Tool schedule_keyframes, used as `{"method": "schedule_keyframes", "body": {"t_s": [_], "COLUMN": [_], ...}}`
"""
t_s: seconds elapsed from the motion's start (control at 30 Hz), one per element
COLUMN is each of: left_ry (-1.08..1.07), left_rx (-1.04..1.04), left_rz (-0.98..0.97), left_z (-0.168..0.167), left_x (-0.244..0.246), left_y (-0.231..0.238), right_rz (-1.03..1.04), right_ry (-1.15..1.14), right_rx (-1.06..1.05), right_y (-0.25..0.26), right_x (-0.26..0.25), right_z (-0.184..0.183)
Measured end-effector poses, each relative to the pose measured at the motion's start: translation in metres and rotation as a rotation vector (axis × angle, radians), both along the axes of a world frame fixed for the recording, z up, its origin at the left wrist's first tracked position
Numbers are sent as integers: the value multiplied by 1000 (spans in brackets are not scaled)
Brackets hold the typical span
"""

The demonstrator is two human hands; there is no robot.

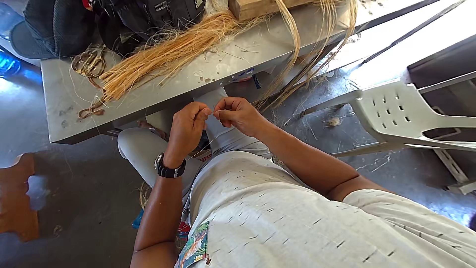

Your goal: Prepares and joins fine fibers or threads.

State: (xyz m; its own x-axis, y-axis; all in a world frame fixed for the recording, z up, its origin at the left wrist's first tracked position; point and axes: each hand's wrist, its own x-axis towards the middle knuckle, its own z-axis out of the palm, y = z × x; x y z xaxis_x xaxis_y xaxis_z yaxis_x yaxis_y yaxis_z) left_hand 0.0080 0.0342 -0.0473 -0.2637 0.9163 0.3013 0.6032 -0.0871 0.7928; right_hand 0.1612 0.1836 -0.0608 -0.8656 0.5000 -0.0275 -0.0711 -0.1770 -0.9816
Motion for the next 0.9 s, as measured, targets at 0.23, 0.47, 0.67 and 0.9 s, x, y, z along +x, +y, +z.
{"method": "schedule_keyframes", "body": {"t_s": [0.23,0.47,0.67,0.9], "left_ry": [-76,-306,-310,-239], "left_rx": [54,-118,-99,-105], "left_rz": [37,-191,-154,39], "left_z": [-8,-39,-62,-78], "left_x": [1,15,-2,-52], "left_y": [5,13,-2,-20], "right_rz": [25,-296,-557,-1258], "right_ry": [40,211,261,305], "right_rx": [-167,-347,-173,-78], "right_y": [0,30,130,214], "right_x": [-2,-3,58,217], "right_z": [1,19,70,102]}}
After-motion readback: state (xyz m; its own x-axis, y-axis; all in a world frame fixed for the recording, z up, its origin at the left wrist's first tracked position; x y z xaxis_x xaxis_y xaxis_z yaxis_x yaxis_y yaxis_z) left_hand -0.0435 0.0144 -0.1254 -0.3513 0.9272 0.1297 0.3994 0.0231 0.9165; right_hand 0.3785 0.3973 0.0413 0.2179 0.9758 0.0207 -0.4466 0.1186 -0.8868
